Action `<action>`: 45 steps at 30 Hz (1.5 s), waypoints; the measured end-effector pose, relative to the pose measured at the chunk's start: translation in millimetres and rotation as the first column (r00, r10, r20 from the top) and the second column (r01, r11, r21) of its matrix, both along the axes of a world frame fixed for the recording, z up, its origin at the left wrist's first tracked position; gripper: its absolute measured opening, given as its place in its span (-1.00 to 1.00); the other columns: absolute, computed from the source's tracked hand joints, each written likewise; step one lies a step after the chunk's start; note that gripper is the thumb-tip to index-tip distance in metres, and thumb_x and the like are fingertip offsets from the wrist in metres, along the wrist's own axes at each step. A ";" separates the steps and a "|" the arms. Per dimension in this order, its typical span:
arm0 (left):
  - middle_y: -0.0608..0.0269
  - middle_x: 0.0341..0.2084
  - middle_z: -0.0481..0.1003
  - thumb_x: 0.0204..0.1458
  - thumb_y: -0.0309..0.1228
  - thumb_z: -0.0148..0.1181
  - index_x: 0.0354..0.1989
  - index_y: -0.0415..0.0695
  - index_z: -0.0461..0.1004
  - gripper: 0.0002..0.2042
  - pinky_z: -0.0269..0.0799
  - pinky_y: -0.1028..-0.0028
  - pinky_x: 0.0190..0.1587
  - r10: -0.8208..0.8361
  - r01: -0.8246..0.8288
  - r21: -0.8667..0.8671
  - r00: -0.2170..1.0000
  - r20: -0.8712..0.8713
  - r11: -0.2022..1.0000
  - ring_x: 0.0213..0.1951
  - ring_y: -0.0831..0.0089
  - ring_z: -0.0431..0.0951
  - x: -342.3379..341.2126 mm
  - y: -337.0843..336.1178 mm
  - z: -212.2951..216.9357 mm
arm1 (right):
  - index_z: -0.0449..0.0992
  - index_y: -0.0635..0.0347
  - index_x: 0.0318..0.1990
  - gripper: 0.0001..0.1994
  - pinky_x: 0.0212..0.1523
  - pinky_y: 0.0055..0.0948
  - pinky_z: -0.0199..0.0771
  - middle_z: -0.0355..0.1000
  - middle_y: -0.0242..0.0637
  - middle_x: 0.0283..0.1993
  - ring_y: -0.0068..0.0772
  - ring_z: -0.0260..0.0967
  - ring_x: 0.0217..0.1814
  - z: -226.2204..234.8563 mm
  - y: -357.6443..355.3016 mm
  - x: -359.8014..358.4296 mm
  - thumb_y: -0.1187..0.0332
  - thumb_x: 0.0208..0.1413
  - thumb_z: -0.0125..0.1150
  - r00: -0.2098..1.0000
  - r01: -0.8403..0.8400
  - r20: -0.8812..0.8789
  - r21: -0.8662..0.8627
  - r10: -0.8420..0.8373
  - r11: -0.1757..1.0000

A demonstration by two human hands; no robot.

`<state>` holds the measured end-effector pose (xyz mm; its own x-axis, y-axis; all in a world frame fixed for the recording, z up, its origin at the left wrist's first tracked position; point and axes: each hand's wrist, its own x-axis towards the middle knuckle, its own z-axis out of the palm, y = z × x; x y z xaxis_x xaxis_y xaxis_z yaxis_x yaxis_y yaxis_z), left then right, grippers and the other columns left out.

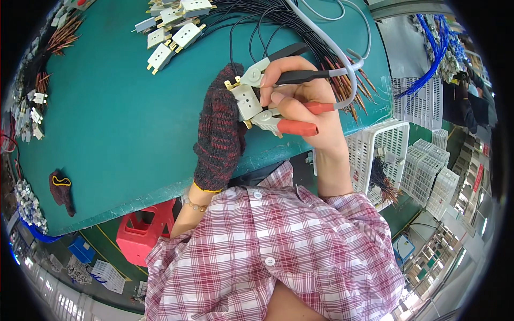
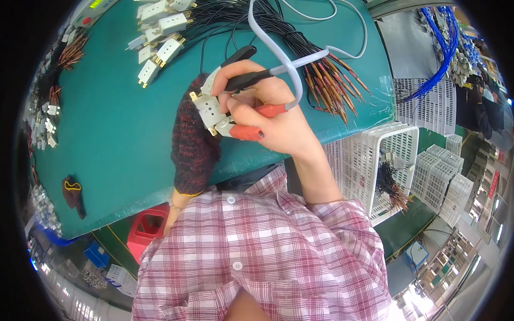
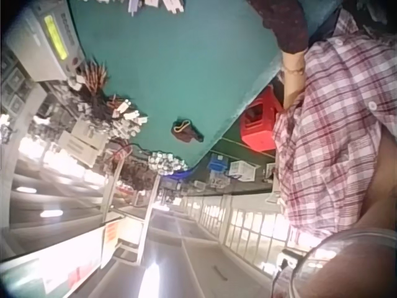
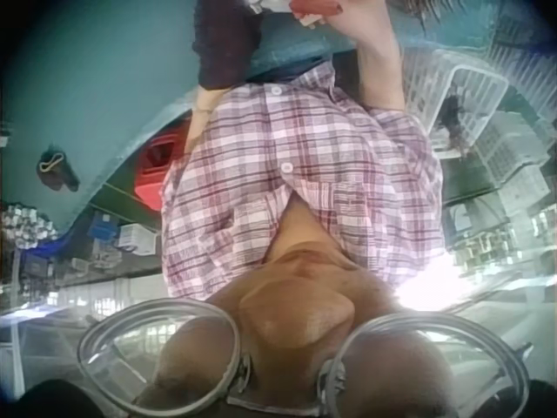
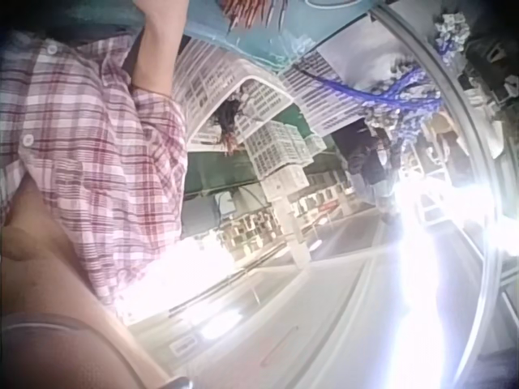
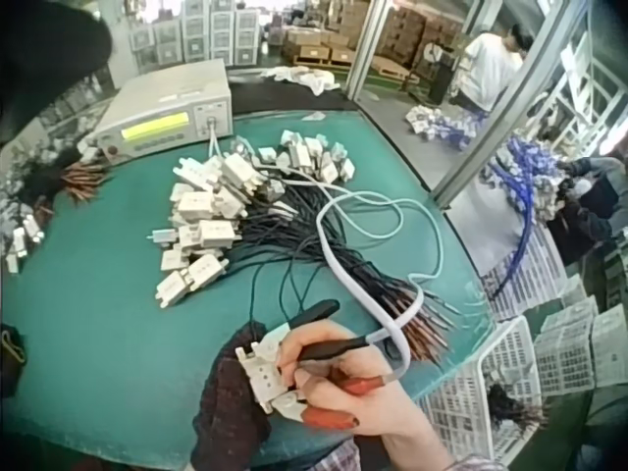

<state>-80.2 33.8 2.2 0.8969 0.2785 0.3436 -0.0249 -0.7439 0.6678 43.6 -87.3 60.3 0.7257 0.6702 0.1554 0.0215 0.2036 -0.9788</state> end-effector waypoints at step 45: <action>-0.26 0.17 0.13 -0.21 -0.67 0.12 0.23 -0.37 0.05 -0.30 0.24 0.20 0.13 -0.100 0.072 -0.155 0.978 -0.182 0.985 0.13 -0.13 0.23 -1.8 1.2 5.3 | 0.39 0.43 -0.38 -0.94 -0.33 -0.62 0.35 0.30 -0.20 -0.07 -0.55 0.35 -0.25 4.2 -11.8 -30.5 0.66 0.02 -0.04 0.998 0.062 -0.019 -0.165 -0.066 0.984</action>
<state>-81.9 35.0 7.5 0.9643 0.2324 0.1270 0.0526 -0.6381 0.7682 13.1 -99.1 64.5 0.7701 0.6373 0.0286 0.0047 0.0391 -0.9992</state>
